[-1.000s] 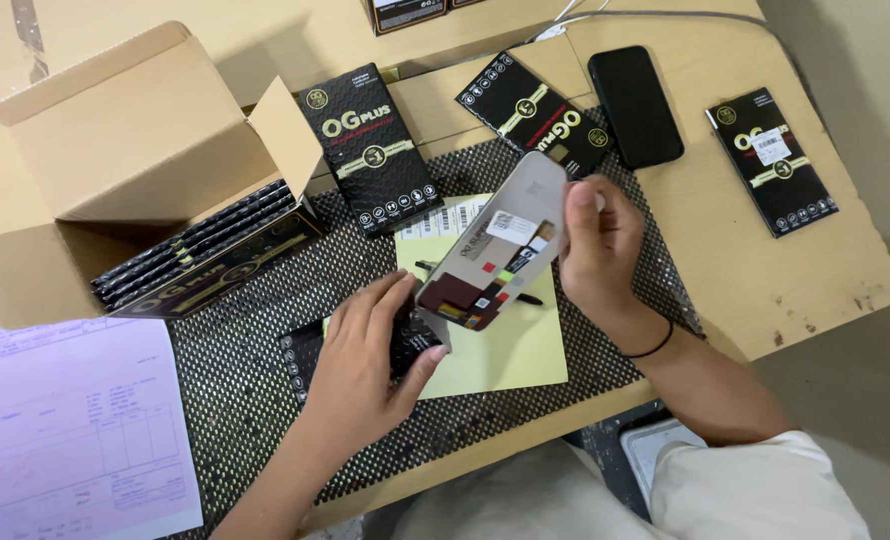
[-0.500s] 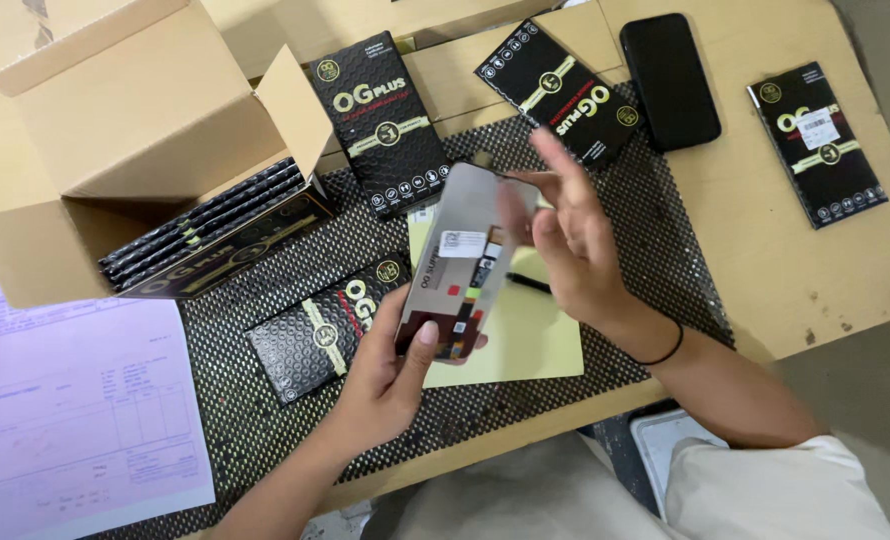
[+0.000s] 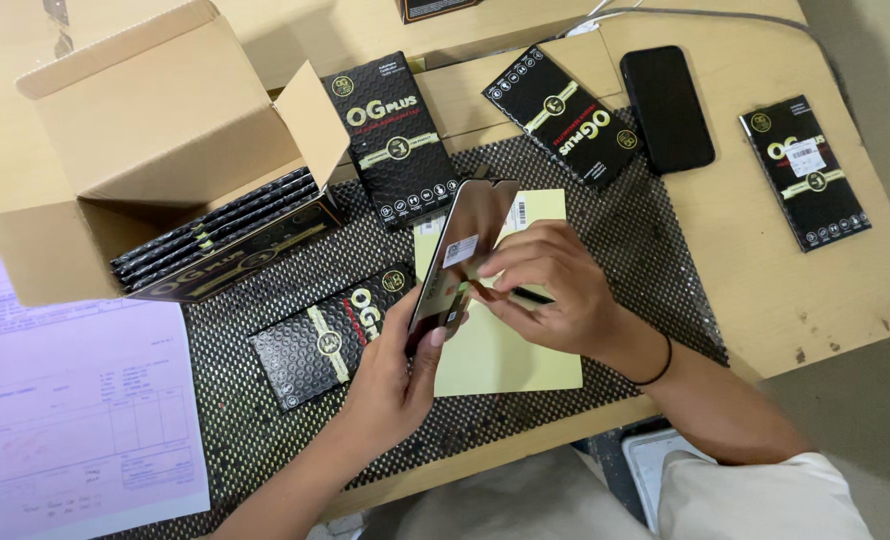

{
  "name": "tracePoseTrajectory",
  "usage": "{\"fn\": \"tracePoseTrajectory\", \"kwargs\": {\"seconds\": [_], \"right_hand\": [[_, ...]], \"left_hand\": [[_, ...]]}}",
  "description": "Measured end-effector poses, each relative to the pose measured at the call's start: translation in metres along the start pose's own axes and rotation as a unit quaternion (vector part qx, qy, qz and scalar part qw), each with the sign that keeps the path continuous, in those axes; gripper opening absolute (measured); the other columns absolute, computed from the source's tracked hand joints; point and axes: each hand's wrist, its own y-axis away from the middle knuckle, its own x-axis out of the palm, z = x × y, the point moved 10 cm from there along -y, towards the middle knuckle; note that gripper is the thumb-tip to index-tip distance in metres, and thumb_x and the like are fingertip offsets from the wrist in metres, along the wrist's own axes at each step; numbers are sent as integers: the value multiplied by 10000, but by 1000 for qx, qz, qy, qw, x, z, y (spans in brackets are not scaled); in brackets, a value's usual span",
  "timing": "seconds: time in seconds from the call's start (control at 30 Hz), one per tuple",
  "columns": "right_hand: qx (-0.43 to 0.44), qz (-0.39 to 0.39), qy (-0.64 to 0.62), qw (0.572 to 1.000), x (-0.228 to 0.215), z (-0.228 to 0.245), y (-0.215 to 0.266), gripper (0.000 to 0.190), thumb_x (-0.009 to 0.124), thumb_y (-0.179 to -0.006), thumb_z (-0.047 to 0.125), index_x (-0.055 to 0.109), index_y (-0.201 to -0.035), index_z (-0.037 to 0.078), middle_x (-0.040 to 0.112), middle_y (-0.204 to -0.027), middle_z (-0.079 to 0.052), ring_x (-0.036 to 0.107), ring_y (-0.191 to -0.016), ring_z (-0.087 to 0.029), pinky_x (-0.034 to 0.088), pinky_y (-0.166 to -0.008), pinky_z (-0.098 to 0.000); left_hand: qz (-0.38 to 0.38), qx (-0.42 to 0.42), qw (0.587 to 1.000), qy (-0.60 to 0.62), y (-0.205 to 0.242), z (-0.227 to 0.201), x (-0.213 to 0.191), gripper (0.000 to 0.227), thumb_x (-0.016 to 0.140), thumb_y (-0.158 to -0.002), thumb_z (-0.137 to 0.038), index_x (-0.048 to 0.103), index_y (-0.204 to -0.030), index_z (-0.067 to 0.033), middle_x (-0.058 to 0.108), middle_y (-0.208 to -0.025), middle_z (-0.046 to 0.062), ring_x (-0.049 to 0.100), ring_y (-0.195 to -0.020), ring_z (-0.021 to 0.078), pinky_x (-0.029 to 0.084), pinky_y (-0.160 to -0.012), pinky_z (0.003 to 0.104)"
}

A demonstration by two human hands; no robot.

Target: The person removes smartphone screen assemblies from their packaging, writes on a label attached to a screen assembly using a pen, and peels a clear protective film from the surface of a screen.

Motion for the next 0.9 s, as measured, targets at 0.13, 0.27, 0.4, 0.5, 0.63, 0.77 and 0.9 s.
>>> {"fn": "tracePoseTrajectory", "kwargs": {"seconds": [0.13, 0.27, 0.4, 0.5, 0.63, 0.77, 0.9], "right_hand": [[71, -22, -27, 997, 2, -9, 4, 379, 815, -911, 19, 562, -1193, 17, 731, -1011, -95, 686, -974, -257, 543, -941, -375], [57, -31, -28, 997, 0, -3, 3, 380, 806, -896, -6, 575, -1198, -10, 756, -948, -74, 730, -953, -246, 579, -1004, -442], [64, -28, -76, 995, -1, 1, 2, 375, 765, -888, -10, 541, -1184, 47, 752, -938, -91, 733, -1103, -273, 541, -1119, -531], [58, -99, -141, 983, -6, 8, -4, 242, 792, -760, -59, 683, -963, 16, 758, -800, -44, 784, -910, -347, 506, -1019, -639], [-26, -18, -208, 978, 3, 22, 11, 333, 816, -802, 135, 693, -1111, 150, 732, -839, -6, 712, -970, -270, 504, -1030, -527], [81, 11, -323, 943, 10, -9, 24, 561, 718, -836, 338, 562, -1283, 38, 693, -946, -98, 669, -881, -259, 554, -829, -439], [227, 61, -326, 916, 31, -28, 20, 822, 727, -893, 194, 299, -1536, -84, 692, -996, -131, 701, -800, -176, 616, -727, -334]], "left_hand": [[-14, 7, 1000, -5, -2, -1, 1, 484, 409, -1084, -224, 319, -1506, -5, 713, -1269, 123, 726, -962, 194, 552, -800, 297], [-34, -4, 998, 46, -3, -5, 2, 478, 429, -1075, -241, 348, -1480, -1, 701, -1245, 135, 730, -1024, 197, 573, -848, 307], [-72, -76, 975, 195, -3, 7, 2, 501, 479, -1046, -309, 402, -1442, -12, 652, -1183, 103, 678, -1022, 166, 621, -884, 334], [-140, -44, 965, 216, -8, 16, -8, 472, 486, -1031, -93, 386, -1466, 59, 667, -1179, 257, 660, -1107, 311, 633, -883, 529], [-133, -41, 936, 323, -1, 32, -17, 569, 508, -998, -29, 285, -1519, 12, 610, -1286, 279, 643, -1200, 393, 573, -986, 549], [-113, 2, 935, 337, 0, 23, -18, 744, 604, -902, 44, 240, -1546, -43, 580, -1339, 245, 592, -1268, 367, 530, -1048, 551], [-75, 39, 953, 290, 6, 10, -6, 767, 640, -894, 45, 249, -1546, -56, 585, -1378, 202, 550, -1288, 277, 495, -1084, 537]]}}
